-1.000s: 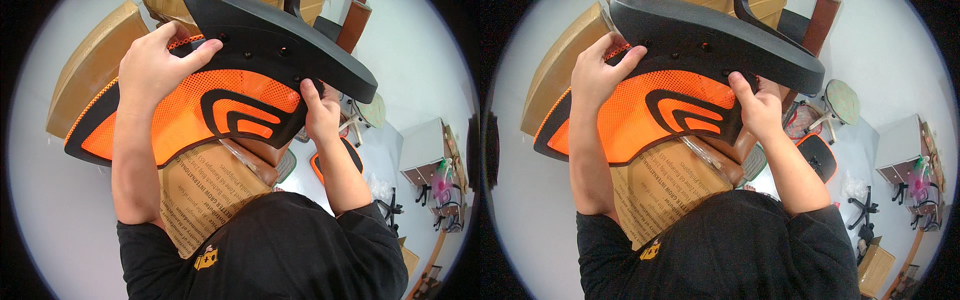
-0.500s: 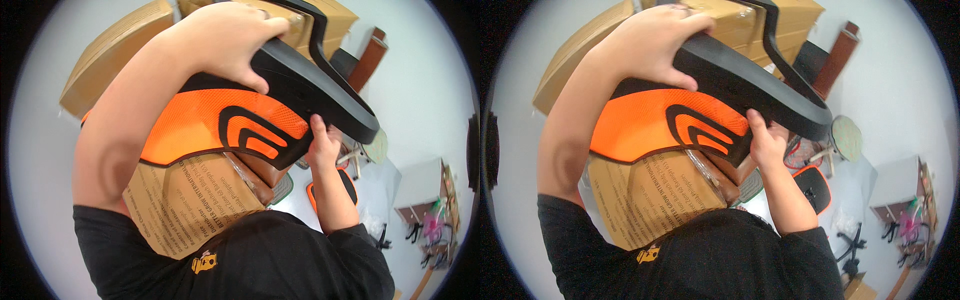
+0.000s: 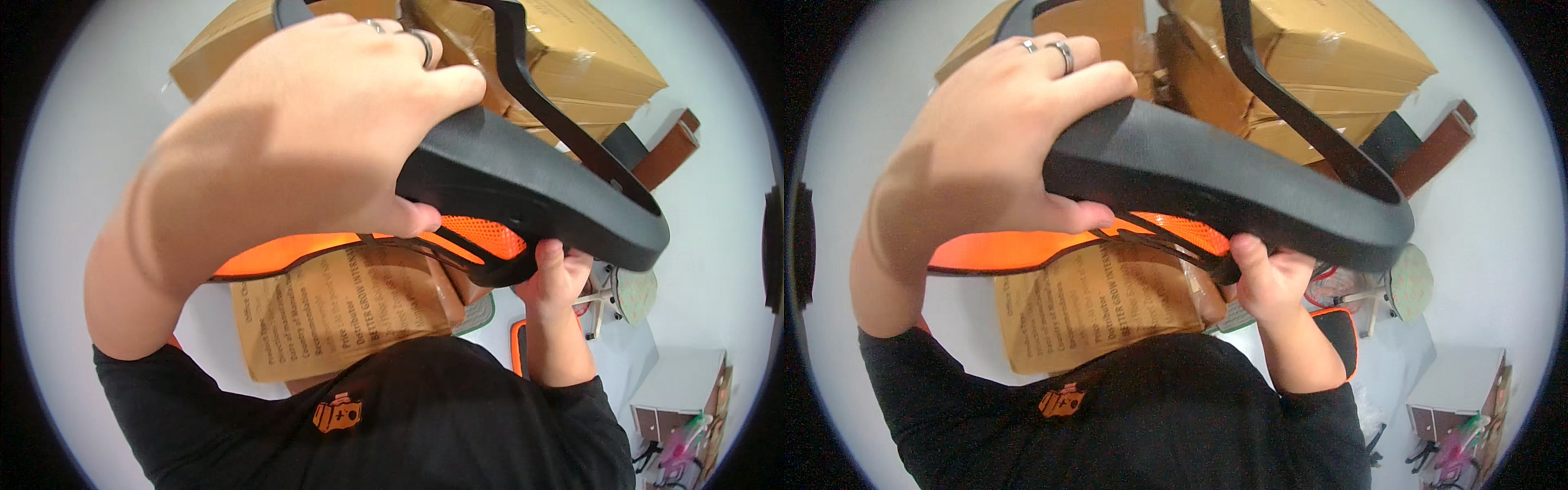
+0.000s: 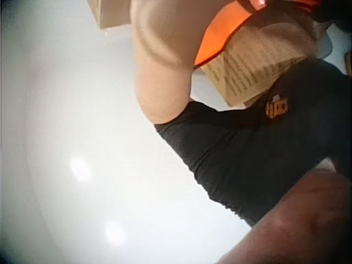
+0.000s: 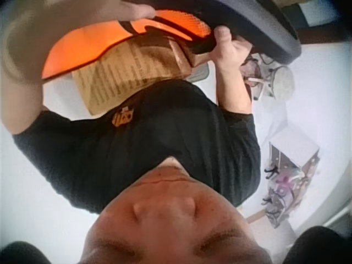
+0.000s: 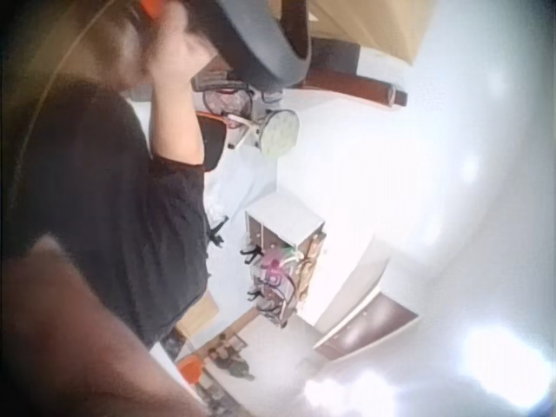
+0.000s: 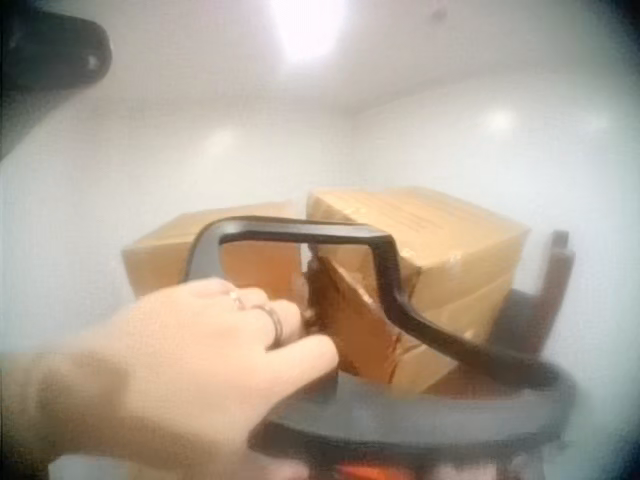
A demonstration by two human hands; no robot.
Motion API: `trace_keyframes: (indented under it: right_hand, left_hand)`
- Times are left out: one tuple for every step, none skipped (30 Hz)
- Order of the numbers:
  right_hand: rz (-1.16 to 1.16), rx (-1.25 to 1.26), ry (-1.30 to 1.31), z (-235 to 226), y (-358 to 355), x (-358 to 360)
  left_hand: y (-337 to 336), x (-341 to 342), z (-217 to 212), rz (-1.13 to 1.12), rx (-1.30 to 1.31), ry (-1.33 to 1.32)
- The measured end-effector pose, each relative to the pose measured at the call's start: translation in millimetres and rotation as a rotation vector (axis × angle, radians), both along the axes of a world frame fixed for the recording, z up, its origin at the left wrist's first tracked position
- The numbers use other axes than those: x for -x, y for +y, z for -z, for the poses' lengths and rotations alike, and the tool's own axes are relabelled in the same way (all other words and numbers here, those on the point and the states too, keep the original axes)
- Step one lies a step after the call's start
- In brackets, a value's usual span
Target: The person attaches an orange mesh chair back to a black frame using a screwdriver. They align the parts, insert screws, and tighten them to secure the backrest.
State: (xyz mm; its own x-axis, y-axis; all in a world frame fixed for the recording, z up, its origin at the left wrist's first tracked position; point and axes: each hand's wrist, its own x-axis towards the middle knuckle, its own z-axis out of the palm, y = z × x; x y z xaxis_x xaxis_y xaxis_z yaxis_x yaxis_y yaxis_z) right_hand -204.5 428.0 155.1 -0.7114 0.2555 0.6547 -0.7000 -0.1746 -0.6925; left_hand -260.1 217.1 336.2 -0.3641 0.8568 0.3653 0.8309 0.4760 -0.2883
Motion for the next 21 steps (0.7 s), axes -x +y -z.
trace_keyframes:
  right_hand:
    - [-0.039,0.017,-0.024,-3,-6,0]
    - [-0.076,0.036,-0.055,-5,-12,-4]
    - [-0.125,0.082,-0.078,-6,-21,-3]
    - [-0.14,0.107,-0.111,-5,-30,-3]
    - [-0.151,0.132,-0.143,-3,-40,-4]
    - [-0.151,0.156,-0.181,-1,-47,-7]
    - [-0.197,0.144,-0.192,0,-48,-8]
    - [-0.24,0.133,-0.202,1,-48,-9]
    - [-0.283,0.124,-0.217,0,-47,-10]
    - [-0.285,0.131,-0.22,-1,-49,-14]
    - [-0.279,0.131,-0.239,-2,-49,-19]
    - [-0.263,0.128,-0.258,-4,-48,-26]
    - [-0.246,0.126,-0.277,-6,-47,-32]
    - [-0.266,0.133,-0.304,-11,-47,-37]
    - [-0.289,0.143,-0.326,-17,-50,-42]
    - [-0.312,0.154,-0.349,-20,-52,-48]
    - [-0.318,0.166,-0.387,-20,-53,-54]
    - [-0.316,0.176,-0.416,-19,-53,-63]
    - [-0.316,0.186,-0.444,-18,-51,-71]
    - [-0.352,0.213,-0.429,-15,-47,-77]
    - [-0.401,0.242,-0.416,-12,-37,-73]
  left_hand:
    - [-7,-6,-1,-0.038,0.004,-0.015]
    - [-12,-9,0,-0.079,0.028,-0.047]
    - [-17,-10,0,-0.109,0.06,-0.073]
    - [-23,-12,1,-0.14,0.092,-0.099]
    - [-29,-12,6,-0.151,0.094,-0.103]
    - [-34,-12,13,-0.152,0.095,-0.113]
    - [-38,-13,17,-0.149,0.095,-0.122]
    - [-43,-15,19,-0.171,0.104,-0.158]
    - [-44,-19,18,-0.192,0.114,-0.2]
    - [-44,-23,16,-0.211,0.125,-0.241]
    - [-44,-28,13,-0.216,0.147,-0.239]
    - [-44,-33,10,-0.21,0.165,-0.236]
    - [-43,-36,8,-0.192,0.177,-0.219]
    - [-40,-39,5,-0.177,0.189,-0.198]
    - [-38,-43,2,-0.153,0.196,-0.159]
    - [-36,-46,2,-0.13,0.202,-0.121]
    - [-34,-50,3,-0.132,0.212,-0.127]
    - [-31,-56,4,-0.126,0.219,-0.122]
    - [-28,-61,6,-0.123,0.225,-0.117]
    - [-26,-63,10,-0.147,0.205,-0.175]
    - [-19,-58,16,-0.187,0.188,-0.237]
